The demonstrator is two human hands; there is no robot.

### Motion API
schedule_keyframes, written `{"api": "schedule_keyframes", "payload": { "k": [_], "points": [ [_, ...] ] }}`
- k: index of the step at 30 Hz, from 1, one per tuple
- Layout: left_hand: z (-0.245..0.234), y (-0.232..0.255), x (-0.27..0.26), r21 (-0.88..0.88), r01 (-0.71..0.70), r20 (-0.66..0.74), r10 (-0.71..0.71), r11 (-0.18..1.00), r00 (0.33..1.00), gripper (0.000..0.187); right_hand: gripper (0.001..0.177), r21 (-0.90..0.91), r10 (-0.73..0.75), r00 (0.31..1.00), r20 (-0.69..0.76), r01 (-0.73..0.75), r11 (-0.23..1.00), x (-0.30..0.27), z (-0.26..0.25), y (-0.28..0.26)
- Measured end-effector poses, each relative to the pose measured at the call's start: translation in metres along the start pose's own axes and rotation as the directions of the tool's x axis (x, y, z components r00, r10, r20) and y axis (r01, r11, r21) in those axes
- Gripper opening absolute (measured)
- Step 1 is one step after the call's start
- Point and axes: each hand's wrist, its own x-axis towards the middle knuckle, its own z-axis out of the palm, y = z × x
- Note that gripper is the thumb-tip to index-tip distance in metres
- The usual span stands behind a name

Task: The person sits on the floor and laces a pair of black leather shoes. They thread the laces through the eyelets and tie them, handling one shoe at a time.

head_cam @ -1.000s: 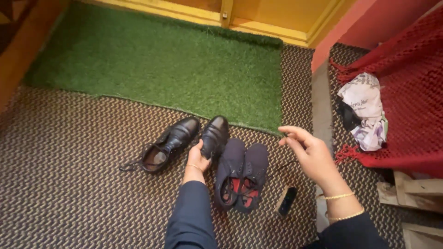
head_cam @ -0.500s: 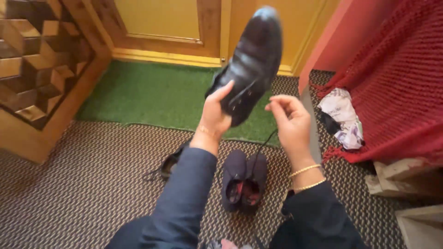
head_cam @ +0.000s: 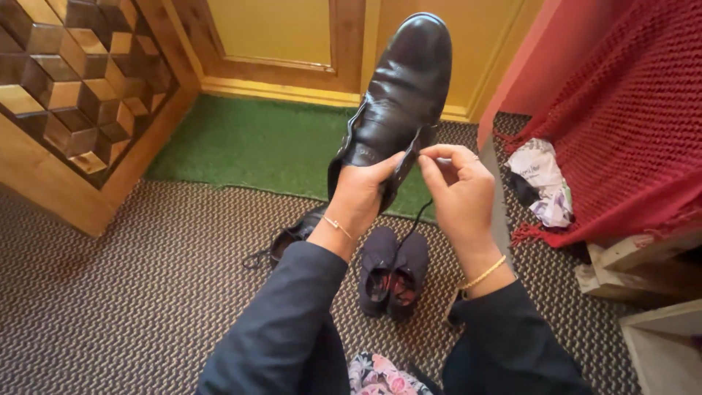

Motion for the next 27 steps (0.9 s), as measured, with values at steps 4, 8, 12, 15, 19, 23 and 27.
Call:
{"api": "schedule_keyframes", "payload": {
  "k": [4, 8, 12, 15, 19, 23, 27],
  "points": [
    [-0.002, -0.007, 0.002, 0.082, -0.014, 0.008, 0.014, 0.997, 1.0, 0.047, 0.008, -0.138, -0.209, 0.978, 0.009, 0.209, 0.968, 0.002, -0.008, 0.001],
    [-0.008, -0.017, 0.003, 0.084, 0.023, -0.009, -0.022, 0.996, 1.0, 0.045, 0.008, -0.23, -0.255, 0.966, 0.036, 0.256, 0.939, 0.007, -0.008, 0.004],
    [-0.015, -0.021, 0.003, 0.189, 0.03, -0.061, -0.019, 0.982, 0.998, 0.041, 0.007, -0.326, -0.248, 0.967, 0.057, 0.252, 0.911, 0.01, -0.004, 0.01],
    [-0.018, -0.024, 0.003, 0.253, 0.048, -0.104, -0.022, 0.966, 0.994, 0.038, 0.007, -0.176, -0.17, 0.985, 0.039, 0.174, 0.969, 0.012, 0.002, 0.021],
    [-0.025, -0.031, 0.007, 0.335, 0.035, -0.13, 0.01, 0.941, 0.991, 0.036, 0.012, 0.082, 0.073, 0.996, 0.057, -0.078, 0.994, 0.018, 0.017, 0.035],
    [-0.038, -0.04, 0.015, 0.53, -0.118, -0.053, 0.172, 0.84, 0.984, 0.034, 0.02, 0.252, 0.122, 0.984, 0.131, -0.152, 0.956, 0.023, 0.021, 0.04],
    [-0.059, -0.05, 0.012, 0.704, -0.179, 0.023, 0.229, 0.688, 0.973, 0.032, 0.027, 0.158, 0.063, 0.973, 0.22, -0.099, 0.983, 0.019, 0.026, 0.035]
  ]
}}
